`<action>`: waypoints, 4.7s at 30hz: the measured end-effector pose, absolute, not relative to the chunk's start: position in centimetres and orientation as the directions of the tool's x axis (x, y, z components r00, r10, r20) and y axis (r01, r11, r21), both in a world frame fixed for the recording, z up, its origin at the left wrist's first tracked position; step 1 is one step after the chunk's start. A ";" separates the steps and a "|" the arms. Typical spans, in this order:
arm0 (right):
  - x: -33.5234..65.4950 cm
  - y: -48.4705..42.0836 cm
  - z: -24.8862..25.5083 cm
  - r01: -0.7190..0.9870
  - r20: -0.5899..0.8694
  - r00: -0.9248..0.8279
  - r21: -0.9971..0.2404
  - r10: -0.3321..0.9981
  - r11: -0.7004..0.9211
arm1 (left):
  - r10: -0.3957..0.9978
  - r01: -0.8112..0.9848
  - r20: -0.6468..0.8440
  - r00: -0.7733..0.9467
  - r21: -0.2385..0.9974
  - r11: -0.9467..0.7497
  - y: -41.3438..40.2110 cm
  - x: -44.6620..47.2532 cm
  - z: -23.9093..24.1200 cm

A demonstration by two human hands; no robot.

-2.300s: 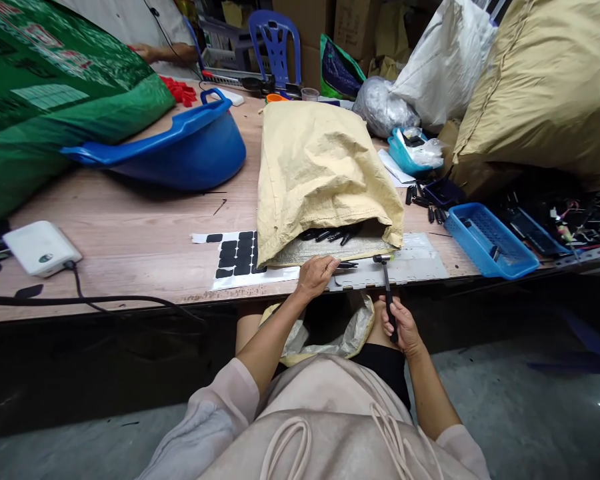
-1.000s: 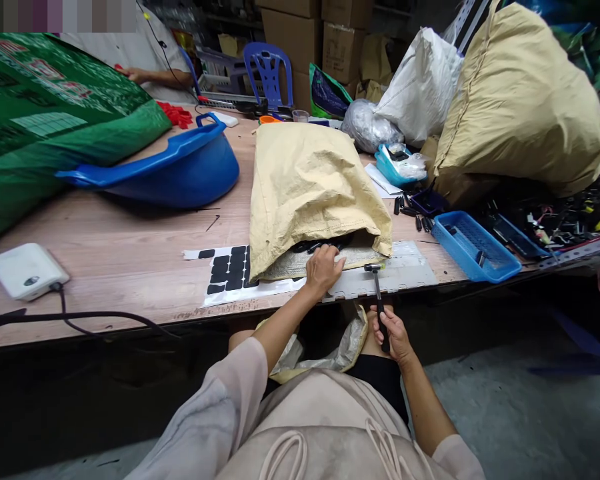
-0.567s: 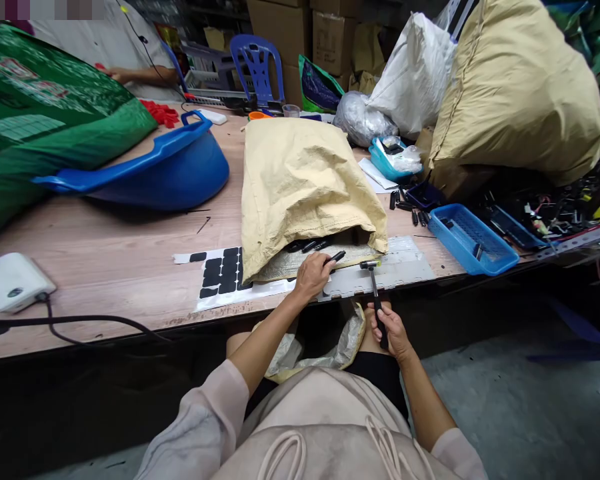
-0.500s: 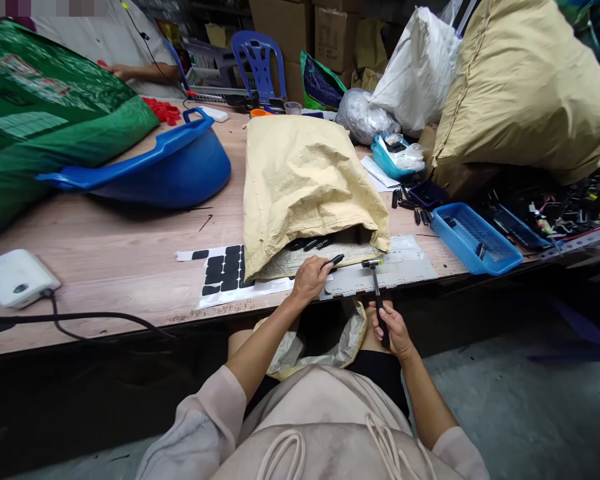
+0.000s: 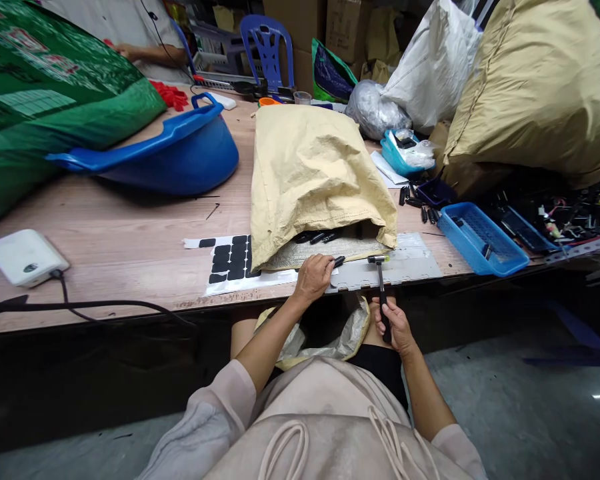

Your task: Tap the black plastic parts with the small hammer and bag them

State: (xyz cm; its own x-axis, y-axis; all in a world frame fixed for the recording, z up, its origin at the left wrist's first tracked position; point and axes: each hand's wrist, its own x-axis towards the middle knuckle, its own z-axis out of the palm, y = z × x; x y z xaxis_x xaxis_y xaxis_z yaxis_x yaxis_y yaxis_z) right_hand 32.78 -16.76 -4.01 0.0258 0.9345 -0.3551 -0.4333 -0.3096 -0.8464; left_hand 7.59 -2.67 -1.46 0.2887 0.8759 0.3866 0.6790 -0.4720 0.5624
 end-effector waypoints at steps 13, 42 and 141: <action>32.2 -16.6 -3.8 -0.321 -0.323 0.081 -0.904 0.943 -0.282 | 0.897 0.627 0.321 0.305 0.642 -0.442 -2.5 7.2 -0.8; 27.3 -17.8 -2.1 0.297 0.057 0.241 -0.955 0.969 -0.018 | 0.916 0.620 0.228 0.331 0.679 -0.393 -1.9 7.5 -0.3; 28.1 -17.1 -2.9 0.237 -0.026 0.271 -0.967 0.962 -0.093 | 0.934 0.580 0.169 0.314 0.745 -0.330 -0.6 7.3 0.2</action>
